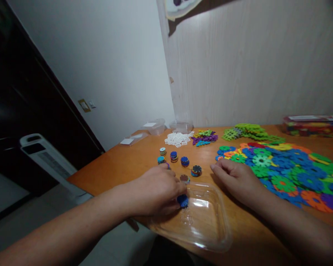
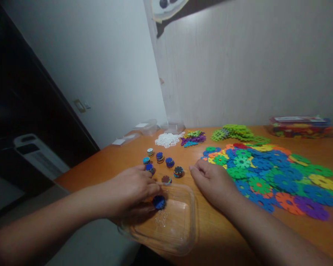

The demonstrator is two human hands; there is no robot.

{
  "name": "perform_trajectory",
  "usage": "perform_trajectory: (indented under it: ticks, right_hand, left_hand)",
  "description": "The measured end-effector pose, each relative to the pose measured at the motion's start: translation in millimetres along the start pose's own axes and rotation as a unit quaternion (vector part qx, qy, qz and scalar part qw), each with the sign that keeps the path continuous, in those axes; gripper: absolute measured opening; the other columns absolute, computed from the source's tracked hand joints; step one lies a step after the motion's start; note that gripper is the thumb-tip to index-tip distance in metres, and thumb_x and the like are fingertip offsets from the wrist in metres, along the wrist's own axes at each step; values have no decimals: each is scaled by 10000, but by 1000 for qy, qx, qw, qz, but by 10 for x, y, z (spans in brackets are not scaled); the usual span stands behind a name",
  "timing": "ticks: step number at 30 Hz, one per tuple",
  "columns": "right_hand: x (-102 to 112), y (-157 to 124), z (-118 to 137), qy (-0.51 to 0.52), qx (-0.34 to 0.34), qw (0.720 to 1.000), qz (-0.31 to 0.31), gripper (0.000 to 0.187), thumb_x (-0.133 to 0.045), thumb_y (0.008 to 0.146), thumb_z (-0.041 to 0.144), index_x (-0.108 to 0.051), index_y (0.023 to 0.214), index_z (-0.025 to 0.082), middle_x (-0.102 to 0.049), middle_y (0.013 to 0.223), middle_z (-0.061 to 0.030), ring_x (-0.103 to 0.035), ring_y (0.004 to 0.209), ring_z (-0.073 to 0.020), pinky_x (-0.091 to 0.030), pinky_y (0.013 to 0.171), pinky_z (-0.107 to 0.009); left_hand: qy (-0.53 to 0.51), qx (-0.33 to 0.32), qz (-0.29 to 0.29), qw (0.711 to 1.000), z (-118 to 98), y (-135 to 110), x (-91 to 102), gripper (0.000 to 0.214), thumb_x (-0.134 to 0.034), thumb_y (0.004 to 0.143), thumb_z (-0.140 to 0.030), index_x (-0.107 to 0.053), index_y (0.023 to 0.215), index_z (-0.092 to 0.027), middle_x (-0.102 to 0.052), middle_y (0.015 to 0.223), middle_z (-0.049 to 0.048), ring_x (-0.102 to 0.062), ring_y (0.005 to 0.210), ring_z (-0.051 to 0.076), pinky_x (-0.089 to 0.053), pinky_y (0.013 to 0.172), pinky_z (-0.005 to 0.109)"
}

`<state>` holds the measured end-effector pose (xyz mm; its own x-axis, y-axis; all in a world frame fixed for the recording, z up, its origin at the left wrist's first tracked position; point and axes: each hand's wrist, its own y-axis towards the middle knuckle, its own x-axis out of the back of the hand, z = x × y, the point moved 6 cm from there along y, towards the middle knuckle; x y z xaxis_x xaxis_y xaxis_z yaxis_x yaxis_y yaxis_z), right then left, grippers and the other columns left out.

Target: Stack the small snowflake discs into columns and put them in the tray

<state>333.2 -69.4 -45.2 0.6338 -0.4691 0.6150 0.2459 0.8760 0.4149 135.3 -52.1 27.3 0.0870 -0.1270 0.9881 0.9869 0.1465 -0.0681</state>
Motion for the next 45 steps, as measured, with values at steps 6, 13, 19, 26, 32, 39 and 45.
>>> perform_trajectory:
  ticks: [6,13,19,26,32,39,45]
  right_hand:
    - [3,-5,9,2,-7,1000,1,377,-483,912,435,-378,617,225,-414,556,37,-409,542,-133,-273,513,-267]
    - [-13,1,-3,-5,-9,1000,11,390,-473,923,457,-380,624,225,-421,567,37,-418,552,-136,-281,531,-273]
    - [-23,-1,-20,-2,-15,1000,16,392,-466,930,461,-374,632,223,-410,578,38,-421,564,-135,-280,534,-272]
    - [-15,-1,-3,-1,-8,1000,12,388,-464,929,452,-376,629,222,-398,573,42,-408,556,-130,-276,535,-270]
    - [-27,0,-29,2,-22,1000,22,401,-451,934,481,-382,635,223,-386,583,42,-404,567,-135,-266,535,-276]
    - [-48,-1,-81,6,-34,999,17,413,-448,934,494,-402,629,221,-401,591,41,-397,570,-134,-274,547,-278]
    - [-51,3,-73,2,-31,999,20,404,-441,940,486,-420,636,220,-421,600,38,-401,574,-135,-272,547,-277]
  left_hand:
    - [47,16,15,999,28,32,-115,180,-609,846,-379,-654,814,-207,-675,748,39,-577,715,188,-355,750,358]
    - [40,19,12,999,5,58,-186,181,-625,818,-385,-653,780,-210,-685,741,36,-593,731,195,-339,796,369]
    - [34,22,16,999,-28,73,-202,189,-622,815,-385,-647,764,-205,-692,741,40,-598,727,200,-330,817,388]
    - [-30,63,-30,997,248,48,152,220,-518,921,-375,-653,877,-206,-671,725,7,-571,675,137,-342,750,320]
    - [-70,105,21,992,627,250,120,270,-569,892,-401,-677,1041,-205,-701,795,27,-577,662,122,-339,608,242]
    - [-96,79,125,984,729,454,-143,387,-702,791,-386,-685,1163,-283,-736,964,13,-639,790,150,-384,623,225]
    - [-123,73,142,979,788,503,-271,428,-729,761,-373,-680,1177,-284,-743,995,4,-650,824,154,-406,633,220]
